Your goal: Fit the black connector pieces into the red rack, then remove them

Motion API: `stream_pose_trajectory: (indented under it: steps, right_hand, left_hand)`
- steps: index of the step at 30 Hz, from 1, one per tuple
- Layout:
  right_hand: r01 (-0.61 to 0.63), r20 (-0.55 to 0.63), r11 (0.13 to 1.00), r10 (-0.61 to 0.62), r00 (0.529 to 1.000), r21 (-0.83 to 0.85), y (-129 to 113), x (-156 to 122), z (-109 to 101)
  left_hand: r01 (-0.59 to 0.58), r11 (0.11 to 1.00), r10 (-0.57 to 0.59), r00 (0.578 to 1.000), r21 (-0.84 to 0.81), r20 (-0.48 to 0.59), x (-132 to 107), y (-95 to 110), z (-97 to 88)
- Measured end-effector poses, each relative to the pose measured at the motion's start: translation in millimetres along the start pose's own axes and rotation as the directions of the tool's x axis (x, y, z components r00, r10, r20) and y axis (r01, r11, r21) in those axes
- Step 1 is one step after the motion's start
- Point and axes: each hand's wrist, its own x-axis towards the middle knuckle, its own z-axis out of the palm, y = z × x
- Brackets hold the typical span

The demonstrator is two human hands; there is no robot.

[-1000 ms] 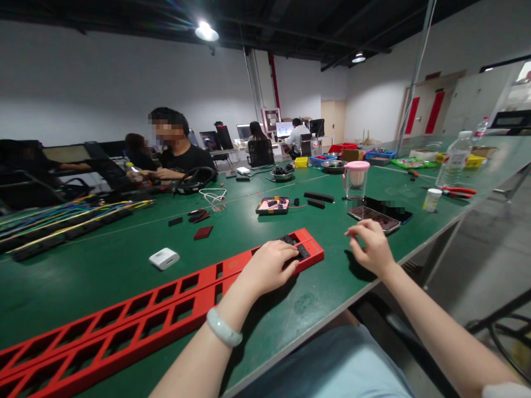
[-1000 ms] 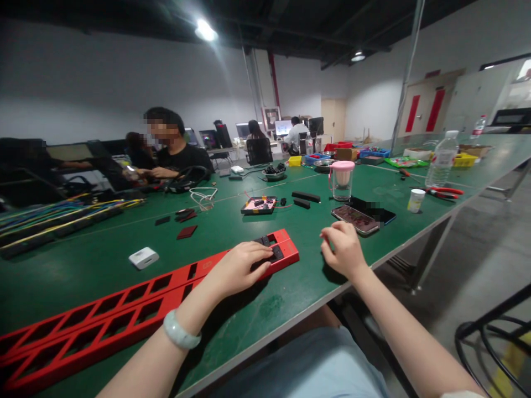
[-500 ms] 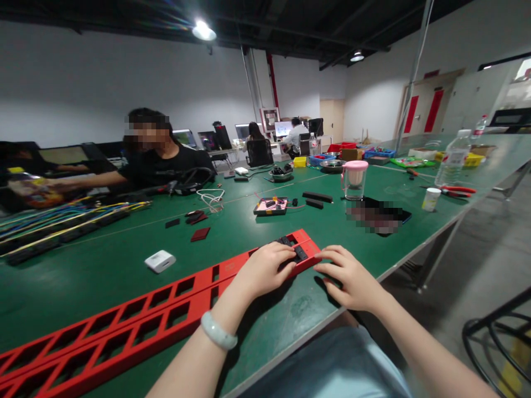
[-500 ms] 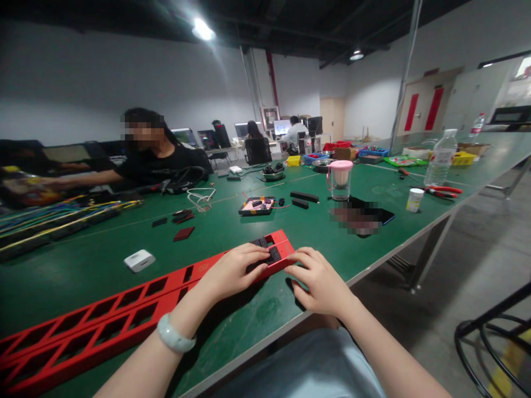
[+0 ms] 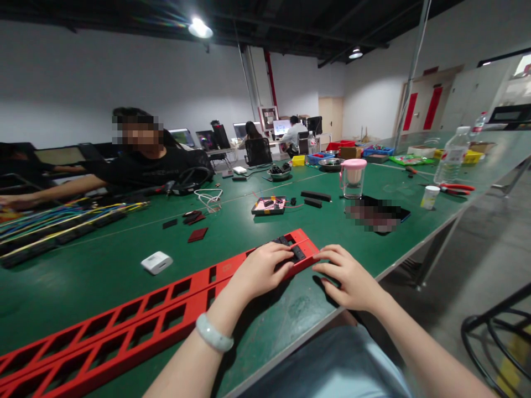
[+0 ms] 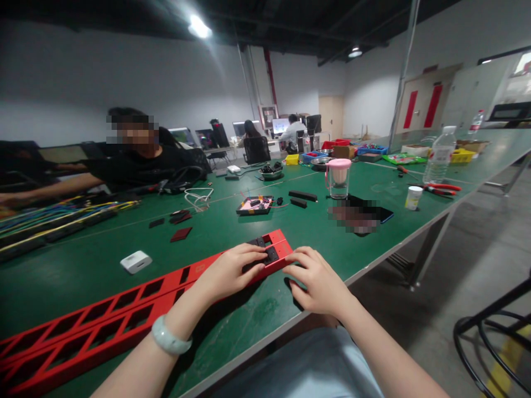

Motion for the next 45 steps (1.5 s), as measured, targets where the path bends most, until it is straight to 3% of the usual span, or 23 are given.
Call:
stream_pose_trajectory:
  steps: [10,22,37,42,45]
  right_hand:
    - [-0.025,0.015,1.0,0.025,1.0,0.004,-0.5,0.0,-0.6]
    - [-0.044,0.004,0.999,0.044,0.999,0.018,-1.6,1.3,-0.4]
    - [-0.034,-0.008,0.999,0.034,0.999,0.024,-1.3,1.3,0.6]
    - [0.008,-0.086,0.998,-0.003,0.996,0.061,3.6,0.0,-2.1]
    - [-0.018,-0.241,0.997,0.036,0.97,0.077,33.3,-9.5,-15.8]
  left_hand:
    - [0.046,0.996,-0.046,0.999,-0.074,0.003,2.1,-2.1,-0.8]
    - [0.325,0.935,-0.327,0.945,-0.139,0.01,6.0,-1.3,1.1]
    - [0.355,0.915,-0.354,0.934,-0.19,0.042,7.9,-1.4,-0.9]
    - [0.346,0.921,-0.345,0.938,-0.178,0.035,6.5,-0.6,-0.4]
    - [0.352,0.918,-0.351,0.936,-0.181,0.04,6.1,1.5,-1.7]
